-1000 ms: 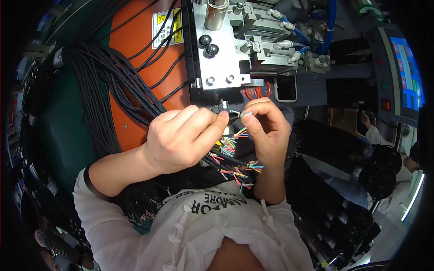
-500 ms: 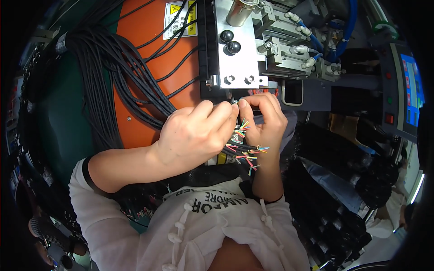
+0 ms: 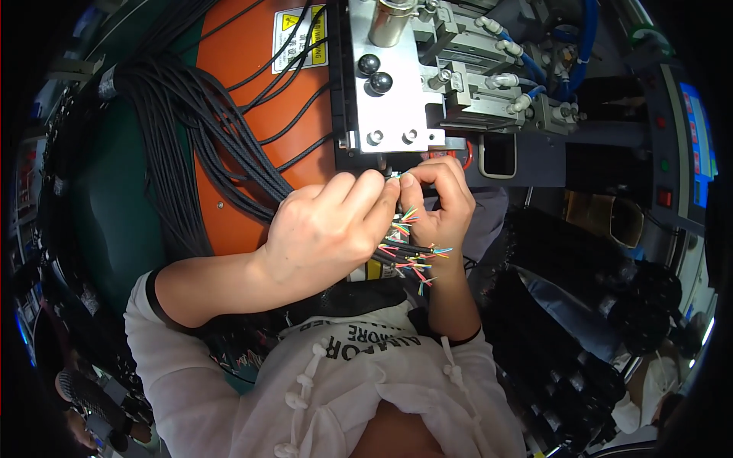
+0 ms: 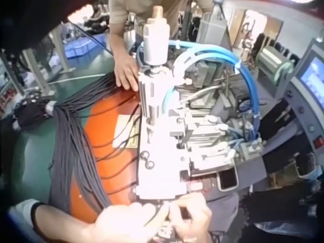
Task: The person picks up a wire harness, inserts individual wires into a machine, and pulls on them by hand after processing. The person then removes the harness and sets it aside.
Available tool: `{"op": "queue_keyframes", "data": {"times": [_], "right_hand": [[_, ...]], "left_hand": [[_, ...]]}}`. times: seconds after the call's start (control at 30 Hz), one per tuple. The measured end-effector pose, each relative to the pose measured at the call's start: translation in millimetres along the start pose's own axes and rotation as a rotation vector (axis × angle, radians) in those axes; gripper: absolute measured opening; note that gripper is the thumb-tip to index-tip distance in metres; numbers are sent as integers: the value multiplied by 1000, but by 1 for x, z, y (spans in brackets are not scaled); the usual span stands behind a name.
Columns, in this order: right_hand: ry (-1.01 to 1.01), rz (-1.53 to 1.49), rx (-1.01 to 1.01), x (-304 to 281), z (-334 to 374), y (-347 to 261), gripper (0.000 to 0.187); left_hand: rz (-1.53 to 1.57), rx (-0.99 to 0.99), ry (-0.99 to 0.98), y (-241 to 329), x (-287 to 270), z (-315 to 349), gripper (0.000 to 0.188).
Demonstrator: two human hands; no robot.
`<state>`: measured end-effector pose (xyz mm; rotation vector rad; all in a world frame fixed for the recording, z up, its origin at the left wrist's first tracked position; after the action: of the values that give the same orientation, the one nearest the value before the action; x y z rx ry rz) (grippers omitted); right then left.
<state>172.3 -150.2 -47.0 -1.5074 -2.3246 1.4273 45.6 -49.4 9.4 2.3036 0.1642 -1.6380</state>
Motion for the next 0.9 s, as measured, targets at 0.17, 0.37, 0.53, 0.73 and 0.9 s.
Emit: {"op": "queue_keyframes", "data": {"times": [0.17,0.37,0.53,0.73,0.9], "right_hand": [[-43,-37,30,0,-2,2,9],[14,-192,188,1,1,1,9],[-18,-40,10,1,-2,1,10],[16,-152,165,4,6,3,11],[146,-562,519,11,15,9,10]], "left_hand": [[-28,-11,-53,2,-2,-1,39],[-2,16,-20,0,0,-2,39],[3,-4,-47,1,-5,-2,40],[-10,39,39,-2,3,-3,28],[38,22,42,-4,5,-4,30]]}}
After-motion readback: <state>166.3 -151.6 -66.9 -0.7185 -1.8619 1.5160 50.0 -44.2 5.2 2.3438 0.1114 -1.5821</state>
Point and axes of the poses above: each hand's wrist, its own z-axis away from the middle knuckle, its own x-axis out of the palm, y = z × x, the point moved 1 cm from there along -z, towards the middle knuckle, and after that the axes turned 12 degrees about -x, right-handed, at the moved point
